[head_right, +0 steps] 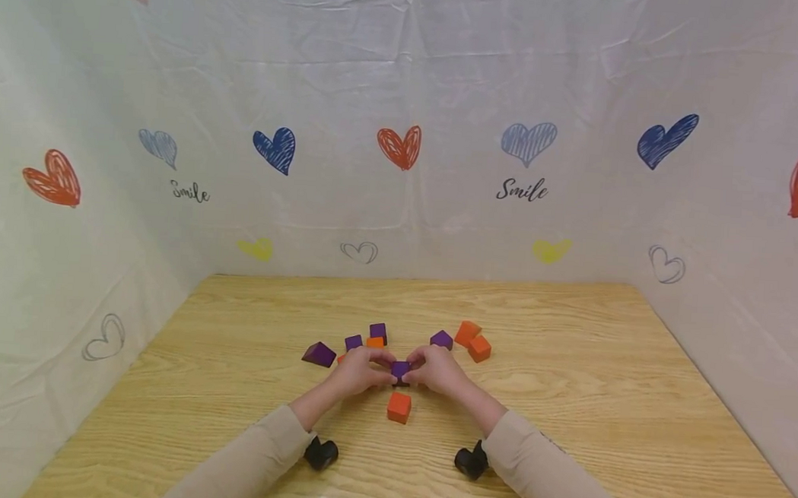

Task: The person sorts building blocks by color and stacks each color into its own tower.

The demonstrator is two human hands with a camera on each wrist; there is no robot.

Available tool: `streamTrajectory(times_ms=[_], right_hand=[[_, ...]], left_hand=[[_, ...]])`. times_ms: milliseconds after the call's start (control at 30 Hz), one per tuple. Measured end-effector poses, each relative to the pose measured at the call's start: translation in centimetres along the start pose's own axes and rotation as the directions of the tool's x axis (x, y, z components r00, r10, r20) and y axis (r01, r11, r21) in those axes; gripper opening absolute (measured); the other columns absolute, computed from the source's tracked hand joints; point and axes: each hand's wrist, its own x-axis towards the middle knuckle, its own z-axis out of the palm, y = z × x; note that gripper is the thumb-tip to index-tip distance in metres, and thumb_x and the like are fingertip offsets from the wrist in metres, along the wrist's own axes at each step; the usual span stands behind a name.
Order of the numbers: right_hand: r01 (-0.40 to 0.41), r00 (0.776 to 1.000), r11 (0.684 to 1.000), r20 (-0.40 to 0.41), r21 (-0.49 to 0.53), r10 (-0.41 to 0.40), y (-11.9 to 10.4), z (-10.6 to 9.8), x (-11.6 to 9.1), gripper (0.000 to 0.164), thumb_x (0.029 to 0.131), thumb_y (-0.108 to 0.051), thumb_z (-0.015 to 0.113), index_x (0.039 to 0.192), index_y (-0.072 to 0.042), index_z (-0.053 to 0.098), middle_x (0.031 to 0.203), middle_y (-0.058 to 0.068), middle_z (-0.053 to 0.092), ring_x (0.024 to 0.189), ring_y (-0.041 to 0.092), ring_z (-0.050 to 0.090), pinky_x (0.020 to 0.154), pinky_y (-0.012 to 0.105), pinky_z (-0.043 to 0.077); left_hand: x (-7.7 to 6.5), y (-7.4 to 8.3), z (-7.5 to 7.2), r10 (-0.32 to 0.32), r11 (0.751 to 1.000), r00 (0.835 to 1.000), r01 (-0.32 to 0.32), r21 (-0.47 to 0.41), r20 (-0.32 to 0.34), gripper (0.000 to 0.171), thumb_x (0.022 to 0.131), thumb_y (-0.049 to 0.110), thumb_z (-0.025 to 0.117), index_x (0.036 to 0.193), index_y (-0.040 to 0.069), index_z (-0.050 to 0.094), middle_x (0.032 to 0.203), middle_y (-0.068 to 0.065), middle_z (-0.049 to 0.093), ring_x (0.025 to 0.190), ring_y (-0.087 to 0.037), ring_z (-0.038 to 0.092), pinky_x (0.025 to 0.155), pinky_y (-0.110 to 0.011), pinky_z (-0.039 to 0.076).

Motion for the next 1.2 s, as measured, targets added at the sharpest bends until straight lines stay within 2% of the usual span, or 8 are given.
streamTrajectory(times_ms=[167, 267, 533, 633, 767, 867, 933, 1200], right_hand=[[-0.03, 0.999, 0.998, -0.024, -0.061, 0.028, -0.3, 0.2, 0.0, 0.026, 0.075, -0.01, 0.074, 0.097, 0.001, 0.066, 0.083, 0.005, 0.065, 0.061, 0.01, 0.055, 0.056, 0.023, 0.046], [-0.024, 0.999, 0.991, -0.028, -0.132, 0.02, -0.4, -0.1, 0.1, 0.027, 0.075, -0.012, 0.075, 0.098, -0.001, 0.067, 0.087, 0.005, 0.065, 0.07, 0.012, 0.055, 0.062, 0.025, 0.047], [0.031, 0.998, 0.972, -0.044, -0.232, -0.043, -0.4, -3.7, 1.0, 0.03, 0.081, -0.007, 0.067, 0.108, 0.006, 0.063, 0.097, 0.016, 0.064, 0.09, 0.028, 0.06, 0.076, 0.037, 0.049], [0.089, 0.993, 0.938, -0.046, -0.335, -0.111, 0.3, -5.1, 1.3, 0.028, 0.082, -0.005, 0.065, 0.108, 0.005, 0.063, 0.103, 0.018, 0.063, 0.096, 0.032, 0.059, 0.079, 0.04, 0.048], [0.24, 0.957, 0.823, -0.019, -0.514, -0.291, 1.5, -6.4, 1.5, 0.026, 0.08, -0.007, 0.068, 0.104, 0.003, 0.065, 0.105, 0.018, 0.062, 0.097, 0.035, 0.056, 0.083, 0.044, 0.045], [0.321, 0.926, 0.758, 0.018, -0.569, -0.378, 2.4, -6.9, 1.7, 0.026, 0.078, -0.01, 0.07, 0.102, 0.002, 0.066, 0.104, 0.017, 0.063, 0.096, 0.034, 0.054, 0.085, 0.046, 0.041], [0.346, 0.919, 0.748, 0.044, -0.567, -0.391, 2.9, -7.0, 2.0, 0.028, 0.078, -0.011, 0.071, 0.102, 0.002, 0.066, 0.104, 0.016, 0.064, 0.097, 0.034, 0.053, 0.085, 0.046, 0.04], [0.38, 0.913, 0.756, 0.084, -0.534, -0.4, 4.1, -6.9, 2.7, 0.028, 0.078, -0.013, 0.071, 0.101, 0.002, 0.067, 0.102, 0.016, 0.065, 0.09, 0.029, 0.053, 0.081, 0.041, 0.038]], left_hand=[[0.0, 0.1, 0.0, -0.004, 1.0, 1.0, 0.004, 0.017, 0.003, 0.025, 0.077, 0.019, 0.074, 0.099, 0.01, 0.069, 0.094, -0.003, 0.067, 0.078, -0.013, 0.059, 0.067, -0.024, 0.048], [0.0, -0.1, 0.1, 0.0, 1.0, 1.0, 0.0, 0.024, 0.008, 0.025, 0.077, 0.019, 0.074, 0.099, 0.01, 0.068, 0.094, -0.002, 0.067, 0.079, -0.012, 0.059, 0.068, -0.024, 0.048], [0.1, 0.0, 0.1, -0.026, 0.999, 1.0, 0.026, -0.025, 0.014, 0.029, 0.076, 0.015, 0.075, 0.102, 0.008, 0.067, 0.094, -0.003, 0.067, 0.076, -0.012, 0.059, 0.065, -0.025, 0.048], [0.1, 0.0, 0.1, -0.031, 0.999, 0.999, 0.031, -0.015, 0.016, 0.028, 0.075, 0.016, 0.075, 0.101, 0.008, 0.067, 0.093, -0.002, 0.066, 0.079, -0.012, 0.059, 0.068, -0.026, 0.048], [0.1, 0.0, 0.1, -0.027, 0.999, 1.0, 0.027, 0.023, 0.016, 0.028, 0.075, 0.017, 0.075, 0.101, 0.009, 0.067, 0.093, -0.001, 0.066, 0.084, -0.013, 0.058, 0.073, -0.028, 0.047], [0.0, 0.1, 0.1, -0.026, 0.999, 1.0, 0.025, 0.027, 0.017, 0.028, 0.075, 0.017, 0.075, 0.101, 0.009, 0.067, 0.093, -0.001, 0.066, 0.085, -0.014, 0.058, 0.074, -0.029, 0.047], [0.0, 0.1, 0.1, -0.024, 0.999, 1.0, 0.024, 0.025, 0.018, 0.029, 0.076, 0.016, 0.075, 0.102, 0.008, 0.067, 0.093, -0.002, 0.066, 0.086, -0.015, 0.058, 0.074, -0.029, 0.047], [-0.1, 0.3, 0.0, -0.034, 0.999, 0.999, 0.033, 0.041, 0.025, 0.028, 0.076, 0.018, 0.074, 0.102, 0.01, 0.067, 0.093, -0.001, 0.066, 0.085, -0.014, 0.058, 0.074, -0.029, 0.047]])
